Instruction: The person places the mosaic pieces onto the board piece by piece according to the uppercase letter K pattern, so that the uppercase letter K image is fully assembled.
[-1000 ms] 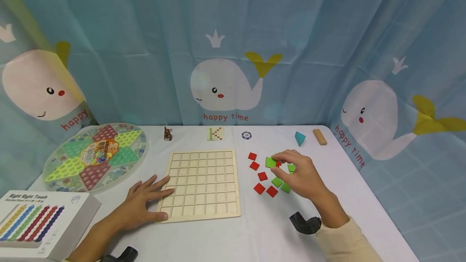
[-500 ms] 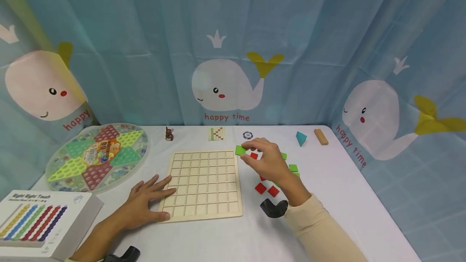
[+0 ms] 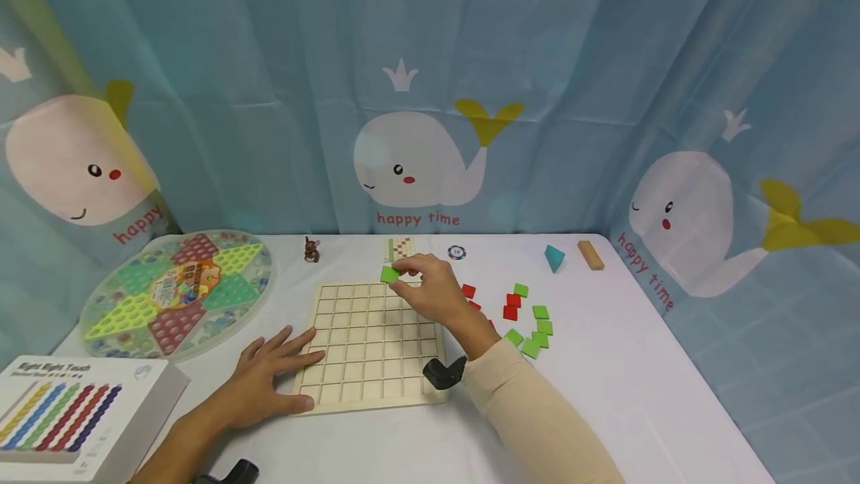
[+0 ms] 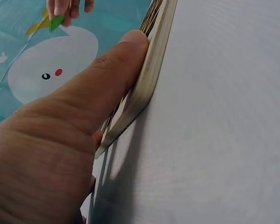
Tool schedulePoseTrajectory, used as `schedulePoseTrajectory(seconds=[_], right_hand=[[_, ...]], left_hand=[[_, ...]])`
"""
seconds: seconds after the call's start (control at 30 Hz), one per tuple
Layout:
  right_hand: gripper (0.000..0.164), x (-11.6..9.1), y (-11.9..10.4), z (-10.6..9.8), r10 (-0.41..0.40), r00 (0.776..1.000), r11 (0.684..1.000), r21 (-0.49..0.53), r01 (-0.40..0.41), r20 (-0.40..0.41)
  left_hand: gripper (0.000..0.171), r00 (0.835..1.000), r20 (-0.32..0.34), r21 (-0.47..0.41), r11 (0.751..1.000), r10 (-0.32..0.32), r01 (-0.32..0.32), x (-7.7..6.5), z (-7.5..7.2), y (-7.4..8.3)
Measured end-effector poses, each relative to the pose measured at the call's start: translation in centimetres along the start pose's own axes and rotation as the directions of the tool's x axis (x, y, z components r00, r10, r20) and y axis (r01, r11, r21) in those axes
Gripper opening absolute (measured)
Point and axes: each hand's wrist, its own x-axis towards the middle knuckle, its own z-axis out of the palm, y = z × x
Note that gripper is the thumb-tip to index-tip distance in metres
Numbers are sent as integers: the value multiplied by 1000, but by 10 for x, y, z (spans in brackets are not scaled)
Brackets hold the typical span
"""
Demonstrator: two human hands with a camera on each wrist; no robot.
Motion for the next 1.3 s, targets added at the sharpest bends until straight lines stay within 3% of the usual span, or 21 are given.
schedulePoseTrajectory(seconds=[0.2, 0.5, 0.77, 1.3], right_hand=[[24, 15, 6, 30, 96, 994, 995, 1, -97, 54], [24, 37, 15, 63, 151, 977, 989, -30, -148, 148], [23, 51, 21, 84, 262, 940, 964, -108, -244, 217], [23, 60, 22, 103, 283, 913, 948, -231, -220, 293]], left_hand=[[74, 1000, 5, 9, 1000, -2, 2, 1, 1, 0], [72, 1000, -11, 8, 1000, 6, -6, 3, -1, -1], [72, 1000, -4, 18, 1000, 13, -13, 3, 2, -2], [74, 1000, 2, 23, 1000, -7, 6, 0, 2, -1]])
